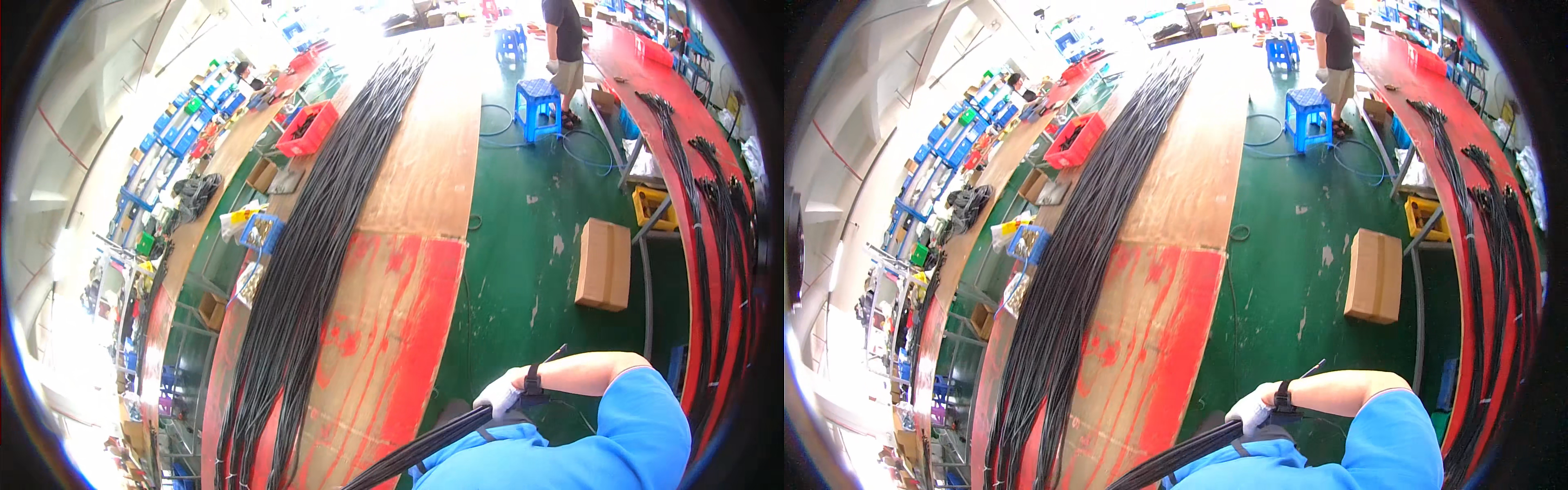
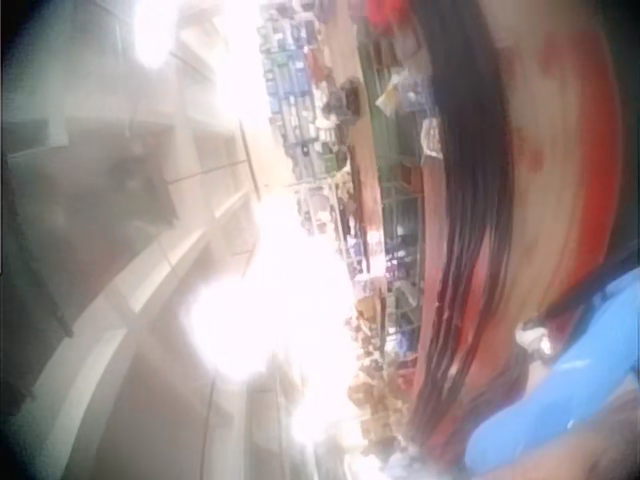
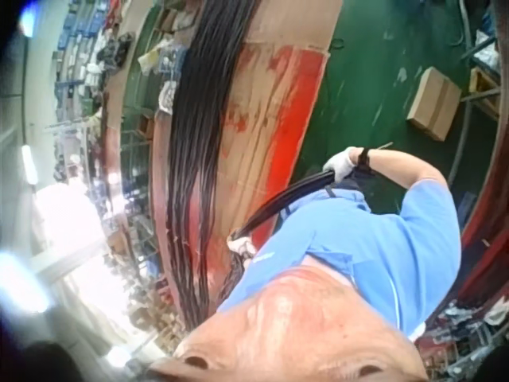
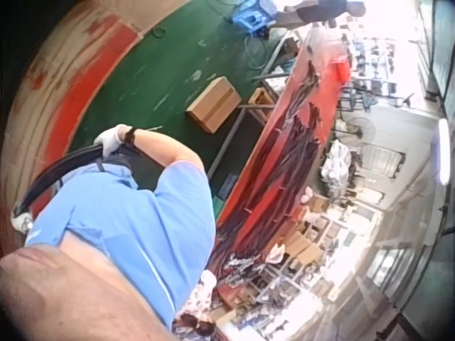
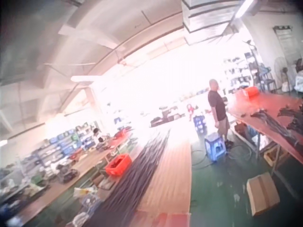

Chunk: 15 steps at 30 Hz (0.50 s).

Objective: Organizing and bundling long black cables on a work table in a factory setting.

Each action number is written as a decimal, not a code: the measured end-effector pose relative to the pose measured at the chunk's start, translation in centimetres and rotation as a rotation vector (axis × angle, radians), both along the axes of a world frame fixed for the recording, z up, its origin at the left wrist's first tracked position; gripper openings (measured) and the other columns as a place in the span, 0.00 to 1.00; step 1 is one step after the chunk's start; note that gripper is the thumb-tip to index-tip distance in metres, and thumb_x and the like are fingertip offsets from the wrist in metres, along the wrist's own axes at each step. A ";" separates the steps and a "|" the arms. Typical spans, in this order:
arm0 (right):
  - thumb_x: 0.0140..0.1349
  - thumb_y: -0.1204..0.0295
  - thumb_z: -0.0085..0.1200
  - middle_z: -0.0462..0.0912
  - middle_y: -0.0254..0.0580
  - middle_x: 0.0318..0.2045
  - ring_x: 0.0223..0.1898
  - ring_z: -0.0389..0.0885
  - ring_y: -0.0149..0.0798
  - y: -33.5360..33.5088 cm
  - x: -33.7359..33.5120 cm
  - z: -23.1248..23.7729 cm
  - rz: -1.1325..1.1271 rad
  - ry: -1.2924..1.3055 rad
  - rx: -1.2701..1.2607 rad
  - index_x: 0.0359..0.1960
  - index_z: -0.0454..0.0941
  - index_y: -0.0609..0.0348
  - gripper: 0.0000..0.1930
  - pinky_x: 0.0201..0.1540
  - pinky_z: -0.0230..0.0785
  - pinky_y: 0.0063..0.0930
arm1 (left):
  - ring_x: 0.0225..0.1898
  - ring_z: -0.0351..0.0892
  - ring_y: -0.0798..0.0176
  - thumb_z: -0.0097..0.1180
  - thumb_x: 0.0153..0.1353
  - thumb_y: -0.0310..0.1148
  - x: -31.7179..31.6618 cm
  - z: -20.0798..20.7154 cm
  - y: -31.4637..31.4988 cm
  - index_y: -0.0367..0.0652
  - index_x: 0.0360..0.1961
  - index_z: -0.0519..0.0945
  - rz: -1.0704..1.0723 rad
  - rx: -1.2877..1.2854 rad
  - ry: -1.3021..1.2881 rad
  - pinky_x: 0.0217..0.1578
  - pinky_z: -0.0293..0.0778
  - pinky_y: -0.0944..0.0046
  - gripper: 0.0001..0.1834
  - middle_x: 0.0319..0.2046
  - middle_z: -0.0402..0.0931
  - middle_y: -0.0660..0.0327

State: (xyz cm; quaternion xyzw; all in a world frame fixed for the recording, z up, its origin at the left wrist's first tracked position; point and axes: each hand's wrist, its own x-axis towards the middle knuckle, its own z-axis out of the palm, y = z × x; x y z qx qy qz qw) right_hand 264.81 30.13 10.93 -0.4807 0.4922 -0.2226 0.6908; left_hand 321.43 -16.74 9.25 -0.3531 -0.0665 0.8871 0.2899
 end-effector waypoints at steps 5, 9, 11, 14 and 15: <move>0.50 0.70 0.59 0.79 0.34 0.32 0.30 0.76 0.32 4.5 -13.4 1.8 -0.019 0.023 0.073 0.51 0.76 0.59 0.23 0.30 0.69 0.33 | 0.27 0.79 0.56 0.76 0.50 0.53 -15.2 -0.7 2.0 0.47 0.48 0.83 -0.195 -0.414 -0.280 0.27 0.76 0.56 0.30 0.32 0.82 0.57; 0.49 0.70 0.60 0.78 0.36 0.32 0.33 0.77 0.35 6.7 -23.9 -0.4 -0.056 -0.059 0.129 0.49 0.76 0.59 0.23 0.34 0.71 0.34 | 0.29 0.80 0.55 0.75 0.50 0.54 -27.2 -2.6 4.0 0.47 0.50 0.83 -0.376 -0.720 -0.501 0.29 0.78 0.55 0.32 0.34 0.82 0.55; 0.47 0.69 0.60 0.80 0.40 0.35 0.36 0.79 0.39 6.6 -29.8 0.9 -0.038 0.039 0.157 0.50 0.76 0.60 0.24 0.39 0.73 0.37 | 0.30 0.80 0.55 0.75 0.49 0.54 -33.8 -3.0 4.8 0.47 0.52 0.83 -0.449 -0.880 -0.599 0.30 0.79 0.54 0.33 0.34 0.83 0.55; 0.47 0.68 0.60 0.82 0.45 0.37 0.39 0.81 0.44 6.7 -39.0 -0.3 -0.020 0.114 0.065 0.51 0.76 0.61 0.26 0.43 0.73 0.40 | 0.31 0.81 0.55 0.75 0.49 0.55 -42.4 -2.7 6.5 0.47 0.53 0.83 -0.583 -1.107 -0.740 0.32 0.81 0.54 0.34 0.35 0.83 0.54; 0.47 0.68 0.59 0.83 0.48 0.39 0.42 0.81 0.46 6.8 -42.1 0.0 -0.008 0.101 0.084 0.52 0.76 0.61 0.27 0.46 0.73 0.42 | 0.31 0.82 0.55 0.75 0.49 0.55 -45.0 -2.4 7.3 0.48 0.54 0.83 -0.633 -1.182 -0.783 0.33 0.81 0.54 0.34 0.36 0.83 0.54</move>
